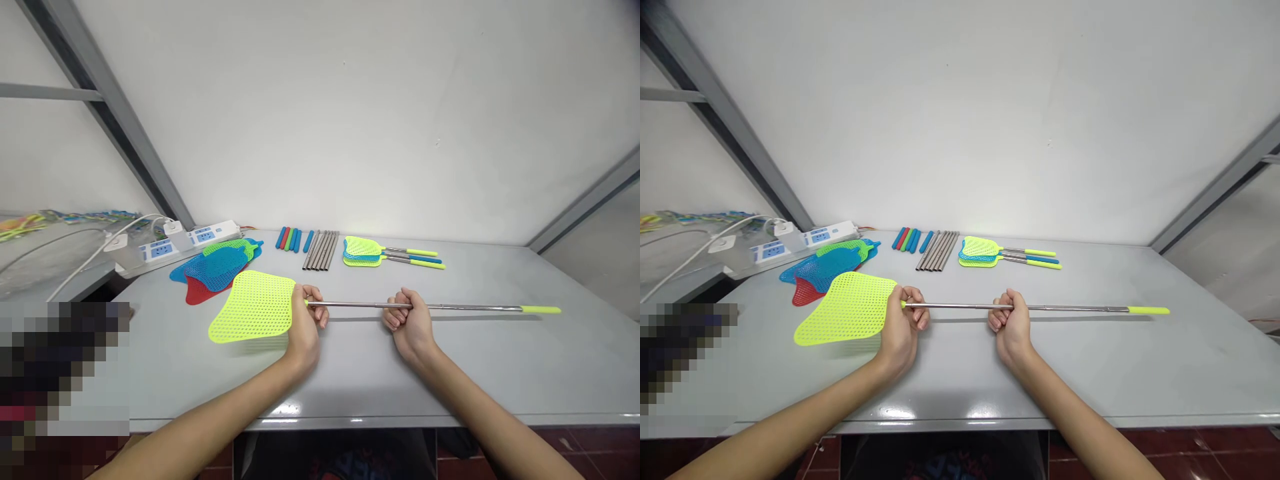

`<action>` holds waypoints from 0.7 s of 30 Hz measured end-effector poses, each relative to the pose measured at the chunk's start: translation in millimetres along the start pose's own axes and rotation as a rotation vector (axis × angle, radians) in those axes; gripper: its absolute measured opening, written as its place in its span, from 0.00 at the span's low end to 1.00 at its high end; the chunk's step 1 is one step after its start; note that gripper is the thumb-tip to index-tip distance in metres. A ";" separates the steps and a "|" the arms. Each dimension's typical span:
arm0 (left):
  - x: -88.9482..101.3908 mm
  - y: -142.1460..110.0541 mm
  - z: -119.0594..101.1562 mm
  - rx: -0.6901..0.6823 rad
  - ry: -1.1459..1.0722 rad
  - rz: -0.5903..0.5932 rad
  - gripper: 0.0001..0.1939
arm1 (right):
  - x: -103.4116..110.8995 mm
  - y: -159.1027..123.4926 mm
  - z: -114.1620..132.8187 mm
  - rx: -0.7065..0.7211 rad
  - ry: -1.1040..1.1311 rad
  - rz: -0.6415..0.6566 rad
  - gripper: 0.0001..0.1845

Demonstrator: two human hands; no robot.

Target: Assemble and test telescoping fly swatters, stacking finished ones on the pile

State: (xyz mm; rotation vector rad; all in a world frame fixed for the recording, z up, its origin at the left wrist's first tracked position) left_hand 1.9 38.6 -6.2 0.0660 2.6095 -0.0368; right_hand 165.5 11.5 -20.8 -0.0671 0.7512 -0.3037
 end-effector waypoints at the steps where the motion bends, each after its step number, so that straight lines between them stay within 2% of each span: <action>1: 0.0 -0.4 0.9 0.005 0.020 0.001 0.15 | 0.4 -0.4 -0.2 0.006 0.010 -0.009 0.19; 6: 2.9 0.4 8.0 0.037 0.070 -0.051 0.14 | 0.4 -7.5 -5.0 0.041 0.051 -0.040 0.20; 11: 4.2 -1.0 12.7 0.053 0.020 -0.110 0.14 | -1.9 -13.9 -9.6 0.088 0.053 -0.052 0.20; 17: 6.0 -2.8 10.3 0.092 -0.074 -0.222 0.09 | -5.4 -14.0 -13.4 0.017 0.010 -0.005 0.20; 21: 6.3 -3.5 10.3 0.080 -0.091 -0.235 0.08 | -7.3 -13.9 -14.4 -0.036 -0.015 0.023 0.20</action>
Point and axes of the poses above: each hand's wrist, its own y-axis towards the middle knuckle, its own x-axis out of the back of the hand, z = x × y, the point moved 3 cm from there along y, towards the middle knuckle, and after that the axes turned 7 degrees about z, right-handed, at the moved point
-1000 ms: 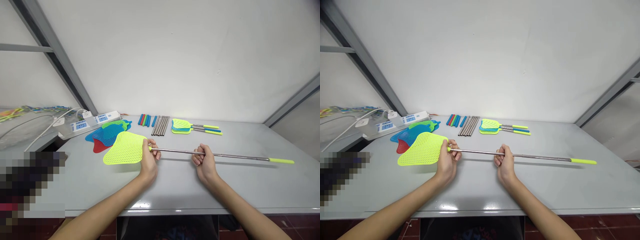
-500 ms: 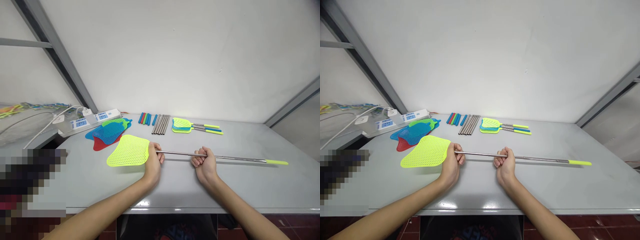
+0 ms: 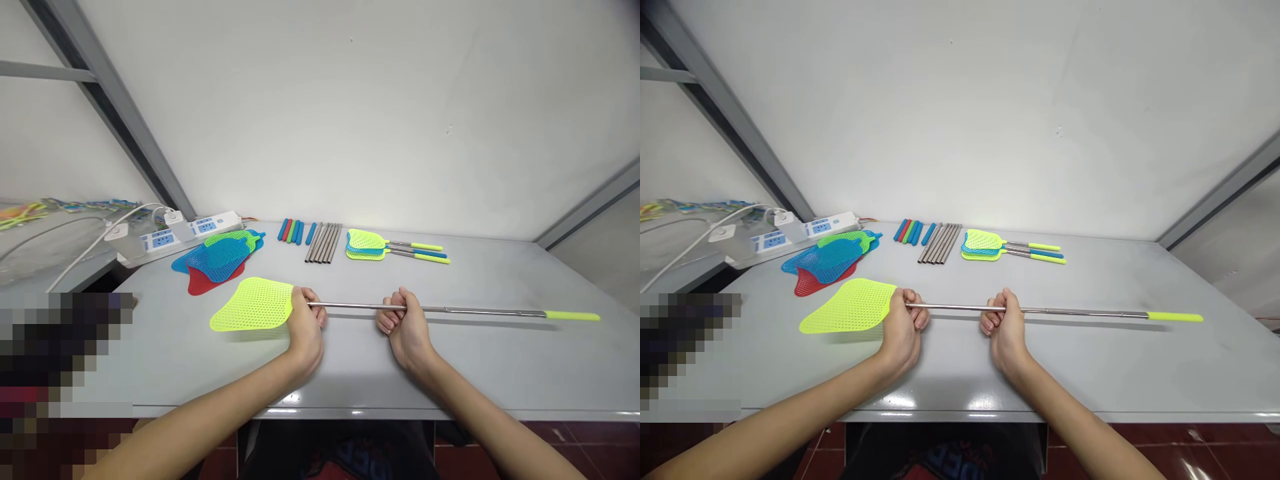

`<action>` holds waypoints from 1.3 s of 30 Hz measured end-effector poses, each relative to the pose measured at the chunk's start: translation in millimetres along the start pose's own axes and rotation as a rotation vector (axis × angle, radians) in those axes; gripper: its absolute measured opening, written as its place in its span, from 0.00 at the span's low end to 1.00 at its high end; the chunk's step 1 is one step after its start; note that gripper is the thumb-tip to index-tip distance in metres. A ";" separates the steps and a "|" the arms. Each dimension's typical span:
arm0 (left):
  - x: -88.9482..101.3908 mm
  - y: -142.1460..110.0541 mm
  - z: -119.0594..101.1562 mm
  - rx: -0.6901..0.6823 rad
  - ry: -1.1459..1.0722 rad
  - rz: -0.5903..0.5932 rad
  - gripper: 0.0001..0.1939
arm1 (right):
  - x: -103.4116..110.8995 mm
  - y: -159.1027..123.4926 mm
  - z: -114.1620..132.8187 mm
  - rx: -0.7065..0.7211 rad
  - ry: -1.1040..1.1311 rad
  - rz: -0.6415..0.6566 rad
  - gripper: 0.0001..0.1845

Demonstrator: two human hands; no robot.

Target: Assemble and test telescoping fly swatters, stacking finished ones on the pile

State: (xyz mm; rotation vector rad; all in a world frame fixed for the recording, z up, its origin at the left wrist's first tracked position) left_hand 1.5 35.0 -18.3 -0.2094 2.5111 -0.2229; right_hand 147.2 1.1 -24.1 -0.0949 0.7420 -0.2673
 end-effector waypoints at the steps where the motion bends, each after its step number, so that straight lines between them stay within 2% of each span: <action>1: 0.0 -0.2 0.3 -0.004 -0.006 0.000 0.09 | -0.3 -0.1 -0.3 -0.011 -0.002 0.003 0.20; 23: 2.6 1.3 2.7 -0.033 -0.041 -0.010 0.12 | -7.7 -2.1 -6.0 -0.074 -0.034 0.068 0.20; 34: -0.4 -1.5 4.8 -0.029 -0.059 -0.001 0.12 | -12.4 -4.5 -8.3 -0.134 -0.056 0.153 0.21; 39: -2.4 -4.8 3.4 -0.082 -0.063 0.012 0.13 | -14.7 -4.8 -7.1 -0.181 -0.014 0.244 0.20</action>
Point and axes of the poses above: each hand's wrist, its own y-axis towards the middle knuckle, its own x-axis out of the back of the hand, z = x × y, the point moved 3 cm from there along y, towards the middle knuckle, and after that the axes turned 7 degrees about z, right-handed, at the moved point
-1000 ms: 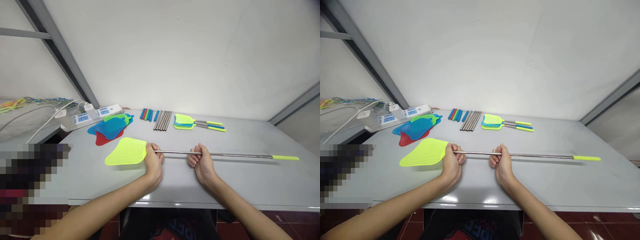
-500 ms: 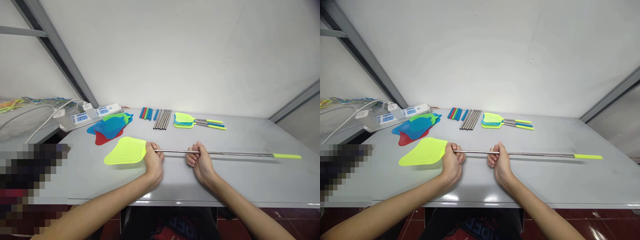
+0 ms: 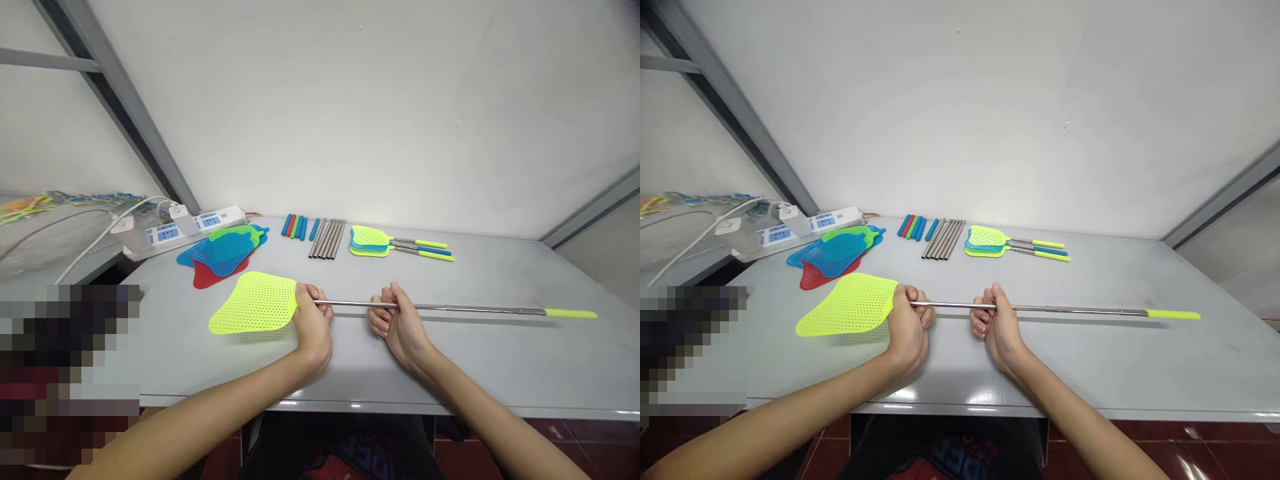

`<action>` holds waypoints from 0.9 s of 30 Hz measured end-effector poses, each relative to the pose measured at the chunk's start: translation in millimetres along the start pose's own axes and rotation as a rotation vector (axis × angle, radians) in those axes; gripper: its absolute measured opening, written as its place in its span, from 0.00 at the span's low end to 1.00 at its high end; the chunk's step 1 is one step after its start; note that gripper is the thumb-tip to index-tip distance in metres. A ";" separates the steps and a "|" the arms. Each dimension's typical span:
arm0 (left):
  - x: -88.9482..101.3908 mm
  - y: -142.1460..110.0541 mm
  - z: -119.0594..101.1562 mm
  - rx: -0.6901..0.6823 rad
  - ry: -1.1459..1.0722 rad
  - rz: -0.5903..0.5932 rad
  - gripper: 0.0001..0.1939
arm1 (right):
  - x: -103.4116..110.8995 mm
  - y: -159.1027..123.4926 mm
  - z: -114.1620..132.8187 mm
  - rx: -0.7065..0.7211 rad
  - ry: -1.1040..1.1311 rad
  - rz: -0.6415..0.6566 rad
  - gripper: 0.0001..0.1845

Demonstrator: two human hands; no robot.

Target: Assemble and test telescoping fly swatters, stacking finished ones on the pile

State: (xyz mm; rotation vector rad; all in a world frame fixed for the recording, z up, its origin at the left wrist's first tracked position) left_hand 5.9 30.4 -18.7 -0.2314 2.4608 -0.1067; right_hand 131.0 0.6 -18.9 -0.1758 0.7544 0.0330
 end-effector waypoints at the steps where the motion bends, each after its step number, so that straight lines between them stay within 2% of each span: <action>1: -1.1 -1.2 -0.9 -0.017 -0.003 0.011 0.13 | -0.5 -0.2 0.3 -0.013 0.014 0.026 0.20; 5: -5.4 -6.6 -4.1 -0.074 -0.021 0.045 0.14 | -1.9 -2.0 0.1 -0.043 0.026 0.062 0.20; 9: -6.3 -10.6 -0.9 -0.004 -0.025 0.037 0.15 | -4.9 -4.3 -2.4 0.020 -0.059 0.036 0.22; 12: -7.3 -13.3 1.9 0.043 -0.026 0.050 0.15 | -7.9 -4.8 -5.3 0.017 -0.102 0.041 0.22; 27: -9.3 -19.6 5.4 0.042 -0.007 0.087 0.16 | -10.9 -4.1 -8.4 -0.013 -0.123 0.114 0.22</action>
Point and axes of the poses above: each hand's wrist, its own y-axis towards the middle knuckle, its own x-axis out of the back of the hand, z = x × y, the point moved 3 cm from there along y, towards the middle knuckle, and after that the axes turned 7 degrees about z, right-handed, at the moved point
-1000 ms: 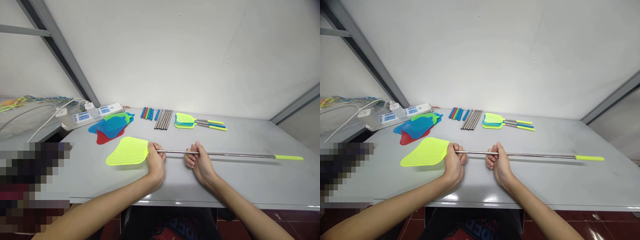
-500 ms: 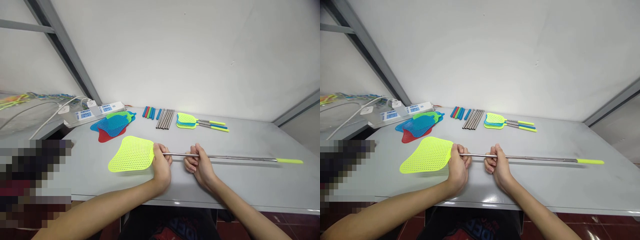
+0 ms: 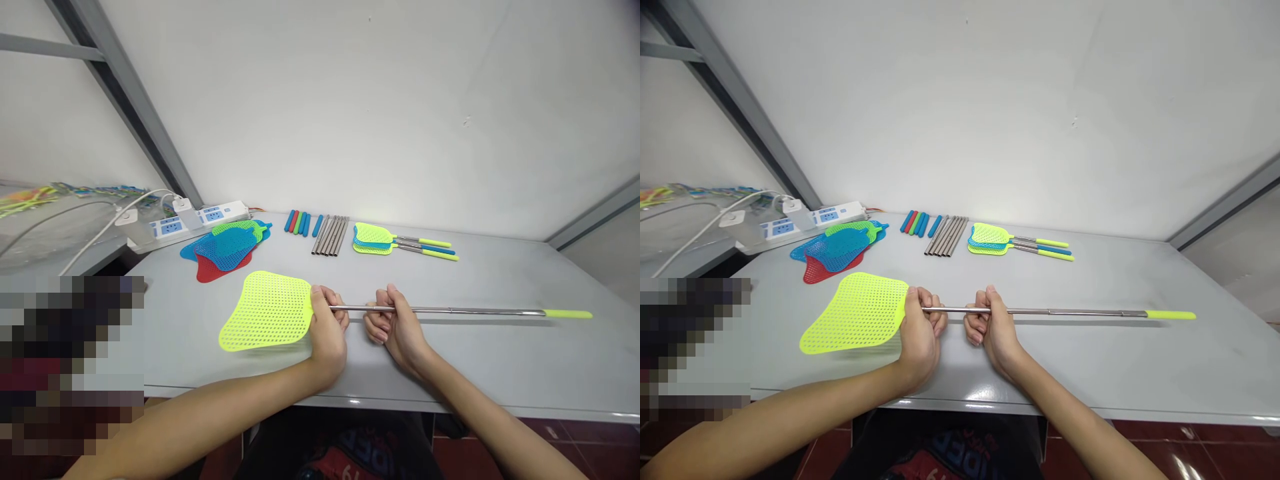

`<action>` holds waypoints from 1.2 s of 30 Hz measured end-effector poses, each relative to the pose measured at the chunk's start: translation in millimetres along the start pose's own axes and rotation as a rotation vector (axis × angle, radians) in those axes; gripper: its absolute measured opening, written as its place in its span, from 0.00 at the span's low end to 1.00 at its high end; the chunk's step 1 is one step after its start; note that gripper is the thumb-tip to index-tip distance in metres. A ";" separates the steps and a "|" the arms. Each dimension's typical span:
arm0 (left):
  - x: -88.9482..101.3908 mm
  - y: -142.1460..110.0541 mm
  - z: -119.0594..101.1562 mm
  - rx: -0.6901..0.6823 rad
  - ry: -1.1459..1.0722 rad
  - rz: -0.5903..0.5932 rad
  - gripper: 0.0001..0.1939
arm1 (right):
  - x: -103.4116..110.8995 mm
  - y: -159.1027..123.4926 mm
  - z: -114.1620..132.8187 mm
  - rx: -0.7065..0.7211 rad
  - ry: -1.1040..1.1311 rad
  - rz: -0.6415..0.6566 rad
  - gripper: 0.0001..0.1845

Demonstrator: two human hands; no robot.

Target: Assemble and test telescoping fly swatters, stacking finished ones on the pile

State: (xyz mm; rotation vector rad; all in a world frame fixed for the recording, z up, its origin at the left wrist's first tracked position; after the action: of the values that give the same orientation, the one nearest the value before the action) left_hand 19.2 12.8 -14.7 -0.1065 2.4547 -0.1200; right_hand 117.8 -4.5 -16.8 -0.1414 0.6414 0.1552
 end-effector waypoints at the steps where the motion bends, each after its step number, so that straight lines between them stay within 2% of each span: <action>1: 0.1 0.0 0.1 0.002 0.002 0.006 0.16 | -0.3 0.0 0.3 0.000 -0.001 0.000 0.21; 6: 0.5 -0.2 0.7 0.030 0.024 0.032 0.15 | 0.0 -0.1 2.8 -0.002 -0.012 -0.017 0.21; 18: -5.2 -2.4 -2.6 0.228 0.168 0.213 0.13 | 13.6 2.4 8.6 0.019 -0.088 -0.114 0.22; 23: -5.9 -0.9 -5.1 0.281 0.162 0.199 0.13 | 13.9 1.7 9.5 0.030 -0.104 -0.131 0.21; 30: -5.1 0.3 -3.7 0.324 0.096 0.238 0.15 | 16.7 2.7 8.9 0.006 -0.142 -0.150 0.19; 36: -2.3 0.4 2.7 0.449 0.143 0.331 0.18 | 21.3 4.7 8.5 0.010 -0.124 -0.190 0.19</action>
State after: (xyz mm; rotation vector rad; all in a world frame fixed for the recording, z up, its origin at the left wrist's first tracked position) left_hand 22.6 13.3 -15.4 0.5155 2.4836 -0.5401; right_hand 138.7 3.7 -23.3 -0.1809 0.5020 -0.0223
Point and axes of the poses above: each hand's wrist, its own y-axis towards the middle knuckle, its own x-axis out of the back of the hand, z = x × y, the point moved 3 cm from there along y, towards the middle knuckle, and after that the axes turned 7 degrees about z, right-handed, at the moved point
